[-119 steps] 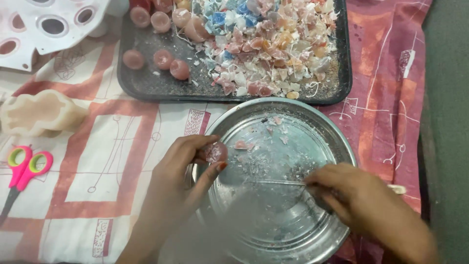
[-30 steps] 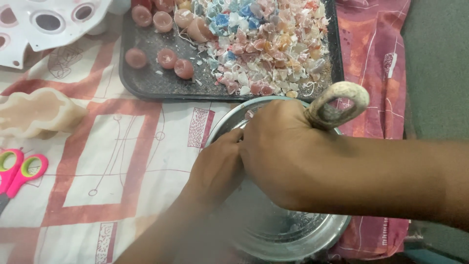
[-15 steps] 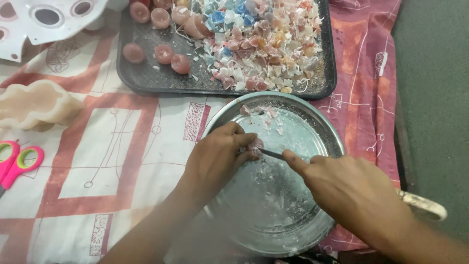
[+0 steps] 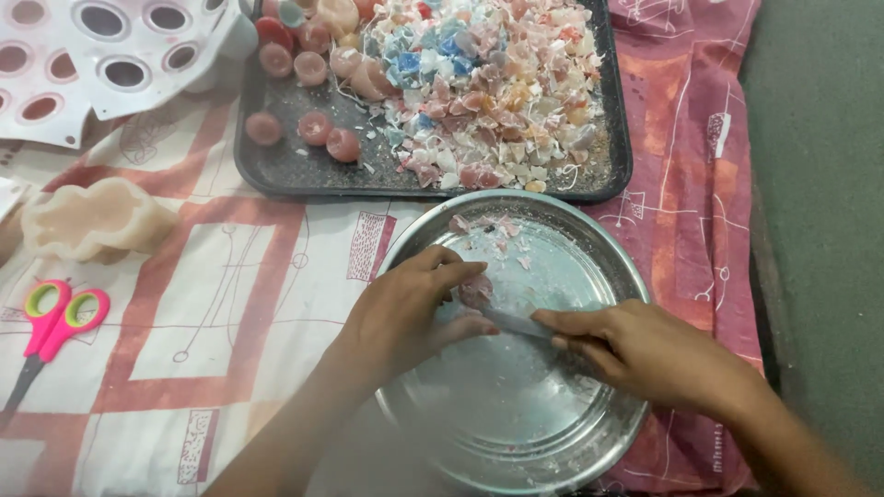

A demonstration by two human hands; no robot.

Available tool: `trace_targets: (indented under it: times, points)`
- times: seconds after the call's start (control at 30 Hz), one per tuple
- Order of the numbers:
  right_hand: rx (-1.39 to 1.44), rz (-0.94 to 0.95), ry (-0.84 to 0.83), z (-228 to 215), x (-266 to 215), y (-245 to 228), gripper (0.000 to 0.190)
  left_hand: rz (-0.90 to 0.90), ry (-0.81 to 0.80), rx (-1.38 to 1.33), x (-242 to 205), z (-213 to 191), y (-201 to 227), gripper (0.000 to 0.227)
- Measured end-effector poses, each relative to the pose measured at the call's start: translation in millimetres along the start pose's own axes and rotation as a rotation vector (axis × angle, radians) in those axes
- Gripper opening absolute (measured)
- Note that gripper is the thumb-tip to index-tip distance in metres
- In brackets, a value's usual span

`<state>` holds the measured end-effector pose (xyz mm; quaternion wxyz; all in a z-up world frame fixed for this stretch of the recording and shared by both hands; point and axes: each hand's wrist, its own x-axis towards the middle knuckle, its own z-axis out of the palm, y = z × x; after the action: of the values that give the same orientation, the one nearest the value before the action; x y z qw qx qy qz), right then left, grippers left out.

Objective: Cutting and scraping small wax or soap pieces on a metal plate for recycling or crafting.

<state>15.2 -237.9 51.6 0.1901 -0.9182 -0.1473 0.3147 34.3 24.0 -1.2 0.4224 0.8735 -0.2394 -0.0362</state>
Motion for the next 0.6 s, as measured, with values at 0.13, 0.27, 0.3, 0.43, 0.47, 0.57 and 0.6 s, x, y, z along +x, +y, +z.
trace_targets:
  times: [0.13,0.27,0.3,0.43,0.47,0.57,0.6]
  points:
    - [-0.363,0.313,-0.055,-15.8,-18.3,-22.1,0.042,-0.024,-0.038,-0.074,0.4,2.6,-4.3,0.035]
    - [-0.373,0.158,0.145,-10.1,-31.7,0.2,0.035,-0.059,-0.042,-0.032,7.0,6.1,-1.8,0.029]
    - [-0.371,0.157,0.146,-7.2,-31.8,6.3,0.035,-0.059,-0.043,-0.03,6.0,10.8,-6.3,0.029]
    - [-0.554,0.225,0.011,-13.5,-27.9,-12.3,0.026,0.007,0.06,0.016,4.1,21.0,-9.7,0.029]
    - [-0.58,0.333,-0.1,-19.0,-24.7,-28.4,0.025,0.007,0.066,0.059,3.1,20.6,-7.4,0.03]
    - [-0.547,0.261,-0.004,-15.8,-26.3,-35.7,0.044,-0.056,-0.118,-0.129,6.5,8.7,-1.7,0.031]
    - [-0.55,0.257,-0.006,-18.0,-25.3,-41.1,0.044,-0.06,-0.115,-0.129,8.2,9.4,-3.8,0.031]
